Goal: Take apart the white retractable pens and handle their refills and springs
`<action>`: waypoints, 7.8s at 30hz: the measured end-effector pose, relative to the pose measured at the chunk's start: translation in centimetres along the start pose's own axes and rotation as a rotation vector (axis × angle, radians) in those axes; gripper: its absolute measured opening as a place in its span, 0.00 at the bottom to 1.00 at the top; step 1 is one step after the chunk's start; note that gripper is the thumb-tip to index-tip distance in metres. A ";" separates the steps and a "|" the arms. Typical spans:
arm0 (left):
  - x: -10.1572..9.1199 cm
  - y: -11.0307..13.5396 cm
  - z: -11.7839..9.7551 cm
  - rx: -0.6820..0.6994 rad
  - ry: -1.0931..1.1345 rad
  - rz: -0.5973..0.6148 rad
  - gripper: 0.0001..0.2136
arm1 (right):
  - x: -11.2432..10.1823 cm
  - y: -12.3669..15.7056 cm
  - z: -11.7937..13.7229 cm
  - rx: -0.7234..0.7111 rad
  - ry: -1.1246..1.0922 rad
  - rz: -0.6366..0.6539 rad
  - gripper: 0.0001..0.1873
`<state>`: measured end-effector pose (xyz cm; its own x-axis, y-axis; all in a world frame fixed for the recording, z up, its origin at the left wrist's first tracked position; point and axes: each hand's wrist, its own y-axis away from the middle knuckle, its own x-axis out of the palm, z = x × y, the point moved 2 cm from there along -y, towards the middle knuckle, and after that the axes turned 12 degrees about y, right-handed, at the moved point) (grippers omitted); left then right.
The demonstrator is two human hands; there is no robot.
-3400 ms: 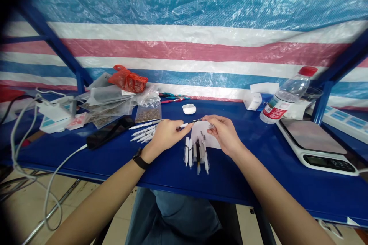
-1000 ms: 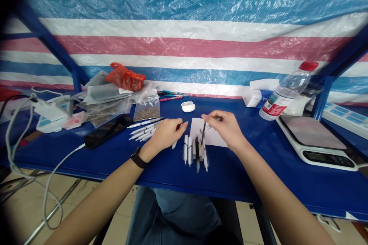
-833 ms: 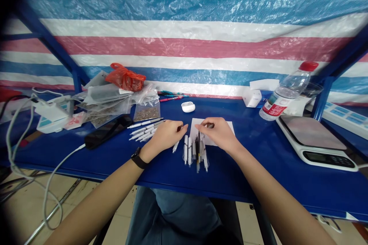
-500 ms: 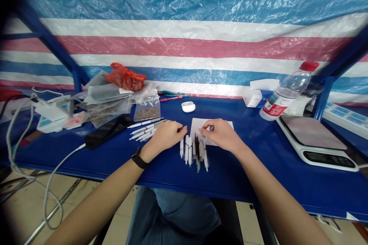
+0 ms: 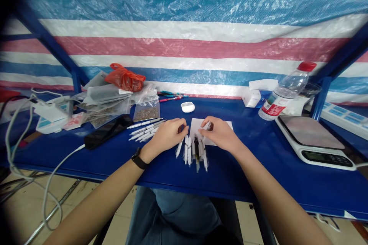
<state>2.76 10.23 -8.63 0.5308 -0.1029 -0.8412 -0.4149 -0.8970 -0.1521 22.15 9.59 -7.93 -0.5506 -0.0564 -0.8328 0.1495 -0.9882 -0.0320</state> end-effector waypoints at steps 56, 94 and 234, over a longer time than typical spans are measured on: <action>1.0 0.2 -0.3 0.438 0.202 0.092 0.11 | -1.1 0.1 -0.1 0.099 -0.355 0.133 0.21; -3.5 0.0 3.1 -0.096 -0.169 -0.021 0.05 | -0.8 0.8 -0.9 0.177 -0.097 0.269 0.24; -0.5 0.2 -0.2 0.140 0.133 -0.073 0.19 | 0.6 0.2 0.8 -0.014 -0.623 -0.273 0.21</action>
<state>2.55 10.01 -8.15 0.6522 -0.1040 -0.7509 -0.4655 -0.8367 -0.2884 21.24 9.24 -7.99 -0.9397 0.1194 -0.3206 -0.0535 -0.9769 -0.2070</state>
